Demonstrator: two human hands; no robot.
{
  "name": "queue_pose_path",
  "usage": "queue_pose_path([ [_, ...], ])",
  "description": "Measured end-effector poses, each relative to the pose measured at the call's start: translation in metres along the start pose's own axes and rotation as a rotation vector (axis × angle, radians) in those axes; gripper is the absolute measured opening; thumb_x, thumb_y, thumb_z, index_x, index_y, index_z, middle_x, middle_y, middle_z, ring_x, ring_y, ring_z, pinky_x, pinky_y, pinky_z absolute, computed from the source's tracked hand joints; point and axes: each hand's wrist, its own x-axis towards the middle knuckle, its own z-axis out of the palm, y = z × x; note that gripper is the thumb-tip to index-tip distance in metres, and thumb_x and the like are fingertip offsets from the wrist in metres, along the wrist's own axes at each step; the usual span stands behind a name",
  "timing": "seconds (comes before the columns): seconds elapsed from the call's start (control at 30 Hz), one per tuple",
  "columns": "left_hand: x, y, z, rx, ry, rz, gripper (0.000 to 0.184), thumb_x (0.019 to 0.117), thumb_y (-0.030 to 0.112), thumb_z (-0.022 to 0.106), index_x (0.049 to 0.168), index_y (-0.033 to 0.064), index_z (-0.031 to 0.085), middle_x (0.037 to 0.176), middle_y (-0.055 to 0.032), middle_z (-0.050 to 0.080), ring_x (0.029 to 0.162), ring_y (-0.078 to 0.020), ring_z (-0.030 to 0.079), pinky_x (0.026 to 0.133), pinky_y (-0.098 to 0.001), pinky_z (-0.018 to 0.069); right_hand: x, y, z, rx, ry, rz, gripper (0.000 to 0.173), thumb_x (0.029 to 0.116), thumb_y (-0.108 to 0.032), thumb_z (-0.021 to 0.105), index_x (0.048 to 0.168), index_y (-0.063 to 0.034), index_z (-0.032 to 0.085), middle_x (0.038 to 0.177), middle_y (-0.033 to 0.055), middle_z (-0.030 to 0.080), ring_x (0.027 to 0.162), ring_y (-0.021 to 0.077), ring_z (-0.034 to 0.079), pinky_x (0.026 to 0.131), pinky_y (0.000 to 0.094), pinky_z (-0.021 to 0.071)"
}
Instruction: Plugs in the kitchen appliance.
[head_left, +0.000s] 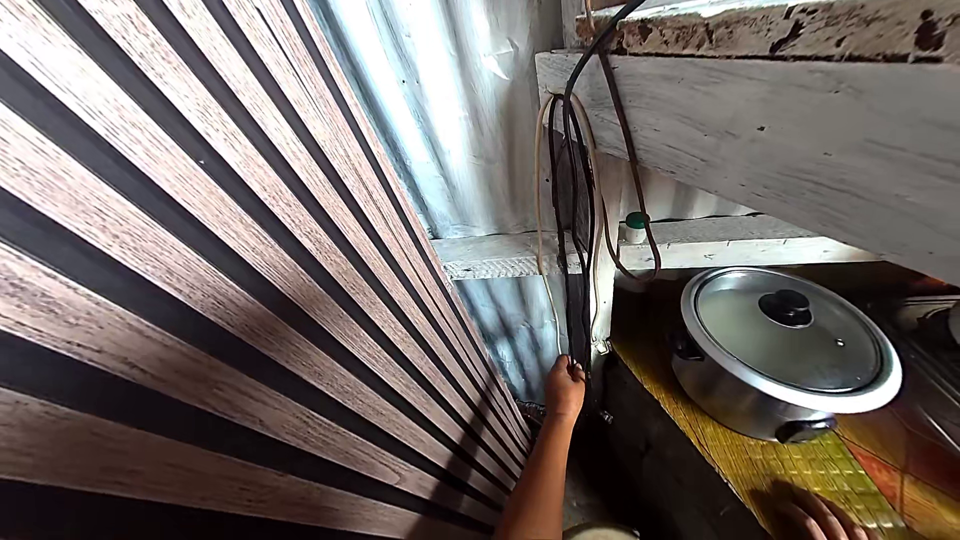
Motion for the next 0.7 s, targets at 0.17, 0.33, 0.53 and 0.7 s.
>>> queue_pose_path([
  [0.17, -0.010, -0.028, 0.007, -0.003, 0.038, -0.064, 0.028, 0.1048, 0.018, 0.054, 0.123, 0.0000, 0.065, 0.112, -0.0190, 0.071, 0.106, -0.0309, 0.070, 0.097, -0.0495, 0.0538, 0.000, 0.001, 0.001, -0.004, -0.003, -0.005, 0.060, 0.0856, -0.054, 0.072, 0.129, -0.0133, 0.067, 0.148, 0.0223, 0.055, 0.138, 0.0492, 0.048, 0.108, 0.0696, 0.0335],
  [0.33, -0.013, -0.049, 0.006, -0.005, -0.022, -0.092, 0.030, 0.1050, 0.021, 0.055, 0.124, 0.0010, 0.067, 0.118, -0.0176, 0.071, 0.113, -0.0293, 0.068, 0.103, -0.0488, 0.0510, -0.002, 0.005, 0.006, -0.012, -0.009, 0.002, 0.062, 0.0832, -0.055, 0.074, 0.128, -0.0122, 0.069, 0.147, 0.0244, 0.055, 0.137, 0.0509, 0.047, 0.109, 0.0705, 0.0329],
  [0.53, -0.025, -0.079, 0.014, 0.005, -0.106, -0.130, 0.029, 0.1042, 0.021, 0.057, 0.123, 0.0006, 0.068, 0.118, -0.0187, 0.071, 0.113, -0.0301, 0.067, 0.104, -0.0488, 0.0501, -0.005, 0.006, 0.008, -0.014, 0.027, -0.013, 0.063, 0.0822, -0.056, 0.075, 0.128, -0.0129, 0.070, 0.146, 0.0235, 0.057, 0.137, 0.0515, 0.047, 0.108, 0.0726, 0.0329],
  [0.7, -0.035, -0.102, 0.020, 0.004, -0.226, -0.120, 0.029, 0.1007, 0.014, 0.062, 0.127, 0.0029, 0.067, 0.127, -0.0160, 0.068, 0.120, -0.0263, 0.065, 0.109, -0.0440, 0.0482, -0.005, 0.009, 0.012, -0.037, 0.055, -0.025, 0.062, 0.0803, -0.056, 0.076, 0.127, -0.0154, 0.070, 0.145, 0.0226, 0.058, 0.136, 0.0510, 0.049, 0.106, 0.0719, 0.0348],
])
